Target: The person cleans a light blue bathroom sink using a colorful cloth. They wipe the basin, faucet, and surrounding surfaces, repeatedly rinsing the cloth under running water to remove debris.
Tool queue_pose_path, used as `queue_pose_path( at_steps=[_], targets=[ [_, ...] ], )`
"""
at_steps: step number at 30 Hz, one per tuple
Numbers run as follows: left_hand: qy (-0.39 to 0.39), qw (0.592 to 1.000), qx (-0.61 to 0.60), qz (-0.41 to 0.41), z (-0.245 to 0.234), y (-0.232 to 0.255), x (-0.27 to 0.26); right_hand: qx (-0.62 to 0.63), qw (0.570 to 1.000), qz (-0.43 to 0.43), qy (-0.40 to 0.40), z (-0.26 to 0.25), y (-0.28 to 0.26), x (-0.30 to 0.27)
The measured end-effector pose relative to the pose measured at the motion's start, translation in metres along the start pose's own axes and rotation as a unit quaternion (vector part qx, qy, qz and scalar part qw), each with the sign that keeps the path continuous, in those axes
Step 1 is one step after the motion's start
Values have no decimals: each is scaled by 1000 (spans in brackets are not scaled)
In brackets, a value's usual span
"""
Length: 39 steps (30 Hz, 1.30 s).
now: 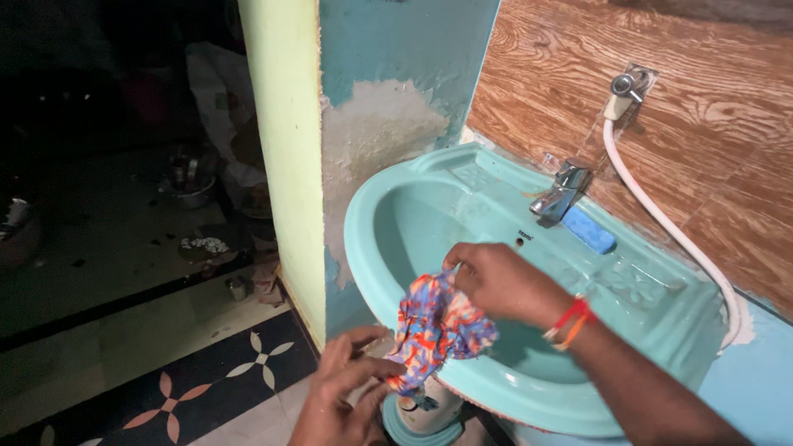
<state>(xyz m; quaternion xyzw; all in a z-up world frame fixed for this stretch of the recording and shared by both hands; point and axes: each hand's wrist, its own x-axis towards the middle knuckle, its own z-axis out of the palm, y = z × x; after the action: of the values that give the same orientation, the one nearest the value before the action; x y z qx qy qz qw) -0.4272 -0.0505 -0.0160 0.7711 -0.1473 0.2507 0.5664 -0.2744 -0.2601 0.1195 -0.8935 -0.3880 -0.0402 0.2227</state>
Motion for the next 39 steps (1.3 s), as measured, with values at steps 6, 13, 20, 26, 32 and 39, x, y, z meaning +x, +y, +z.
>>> queue_pose_path(
  at_steps=[6,13,20,26,32,39],
  targets=[
    [36,998,-35,28,-2,-32,-18,-49,988,144,-21,34,-55,-30],
    [159,971,-158,-76,-2,-86,-33,-6,948,291,-125,73,-88,1],
    [146,975,-146,-79,-3,-107,-37,-51,986,131,-87,138,-10,142],
    [185,960,-125,-166,-16,-100,-39,-162,969,174,-60,170,31,205],
    [203,963,-116,-131,-26,-91,-37,-4,997,50,-66,152,2,139],
    [177,970,-44,-160,-35,-51,-14,-11,972,187,-145,67,-68,2]
  ],
)
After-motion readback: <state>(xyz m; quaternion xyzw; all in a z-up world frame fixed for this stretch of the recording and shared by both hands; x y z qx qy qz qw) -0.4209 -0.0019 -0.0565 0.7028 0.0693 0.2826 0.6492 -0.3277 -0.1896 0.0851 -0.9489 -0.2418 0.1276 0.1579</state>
